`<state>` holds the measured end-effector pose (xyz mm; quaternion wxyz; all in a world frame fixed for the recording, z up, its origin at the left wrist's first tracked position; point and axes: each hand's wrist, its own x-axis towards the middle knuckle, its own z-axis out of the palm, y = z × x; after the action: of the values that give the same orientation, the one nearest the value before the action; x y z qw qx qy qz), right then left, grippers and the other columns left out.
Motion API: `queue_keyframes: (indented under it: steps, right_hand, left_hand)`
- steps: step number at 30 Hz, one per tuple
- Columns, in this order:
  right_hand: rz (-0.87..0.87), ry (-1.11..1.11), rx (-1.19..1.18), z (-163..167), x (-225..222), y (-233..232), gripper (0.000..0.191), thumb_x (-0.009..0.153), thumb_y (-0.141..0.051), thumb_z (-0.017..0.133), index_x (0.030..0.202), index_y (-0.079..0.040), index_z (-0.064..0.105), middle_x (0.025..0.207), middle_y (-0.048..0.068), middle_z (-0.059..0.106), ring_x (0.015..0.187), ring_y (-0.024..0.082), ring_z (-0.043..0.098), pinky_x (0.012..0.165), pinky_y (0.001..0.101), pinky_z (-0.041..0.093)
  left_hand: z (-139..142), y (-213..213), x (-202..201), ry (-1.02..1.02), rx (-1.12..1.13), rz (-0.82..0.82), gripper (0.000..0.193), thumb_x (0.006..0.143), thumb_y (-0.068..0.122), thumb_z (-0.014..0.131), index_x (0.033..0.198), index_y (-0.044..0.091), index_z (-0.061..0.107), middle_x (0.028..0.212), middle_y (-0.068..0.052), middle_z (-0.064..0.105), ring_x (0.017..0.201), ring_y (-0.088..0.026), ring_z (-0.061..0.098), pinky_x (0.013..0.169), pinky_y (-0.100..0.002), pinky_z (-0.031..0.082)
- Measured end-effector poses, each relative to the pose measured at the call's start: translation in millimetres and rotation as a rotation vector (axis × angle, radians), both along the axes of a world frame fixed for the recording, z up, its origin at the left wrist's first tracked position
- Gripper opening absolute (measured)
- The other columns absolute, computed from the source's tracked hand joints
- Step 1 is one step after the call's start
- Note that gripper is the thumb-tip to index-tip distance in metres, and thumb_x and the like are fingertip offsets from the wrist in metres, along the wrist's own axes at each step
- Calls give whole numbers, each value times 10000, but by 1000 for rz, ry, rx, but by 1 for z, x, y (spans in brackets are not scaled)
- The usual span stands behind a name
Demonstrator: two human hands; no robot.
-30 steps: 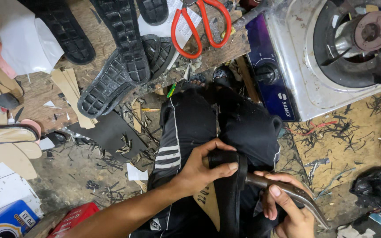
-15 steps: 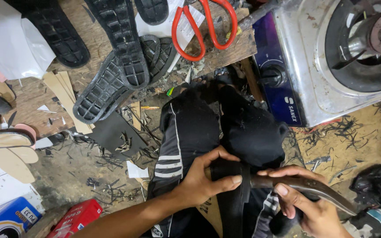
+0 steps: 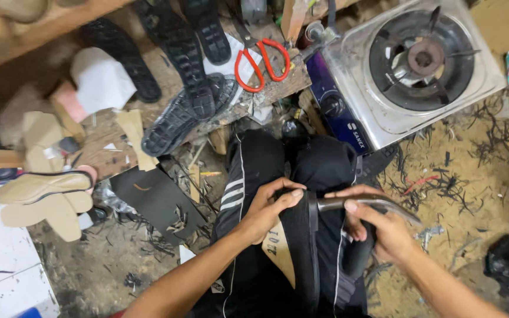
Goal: The person compares two black shoe soles, then places a sole onto a shoe last. They press the sole into place and use a curved metal tool to hammer and secure the sole along the edges of the last.
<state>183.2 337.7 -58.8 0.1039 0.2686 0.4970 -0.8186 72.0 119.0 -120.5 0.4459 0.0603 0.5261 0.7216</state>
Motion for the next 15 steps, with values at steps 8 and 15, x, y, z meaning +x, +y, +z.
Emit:
queue_keyframes:
  steps: [8, 15]
  right_hand:
    - [-192, 547, -153, 44, 48, -34, 295, 960, -84, 646, 1215, 59, 607, 1265, 324, 665, 530, 143, 538, 537, 316, 471]
    - [-243, 585, -151, 47, 42, -49, 280, 987, -86, 618, 1235, 41, 590, 1308, 325, 633, 554, 144, 529, 558, 320, 464]
  left_hand:
    - [126, -35, -10, 894, 227, 58, 184, 984, 84, 648, 1136, -18, 664, 1118, -83, 648, 1047, -145, 647, 914, -288, 527]
    - [169, -19, -18, 978, 206, 157, 50, 960, 8, 661, 925, -27, 671, 1015, -107, 706, 959, -171, 686, 886, -296, 543]
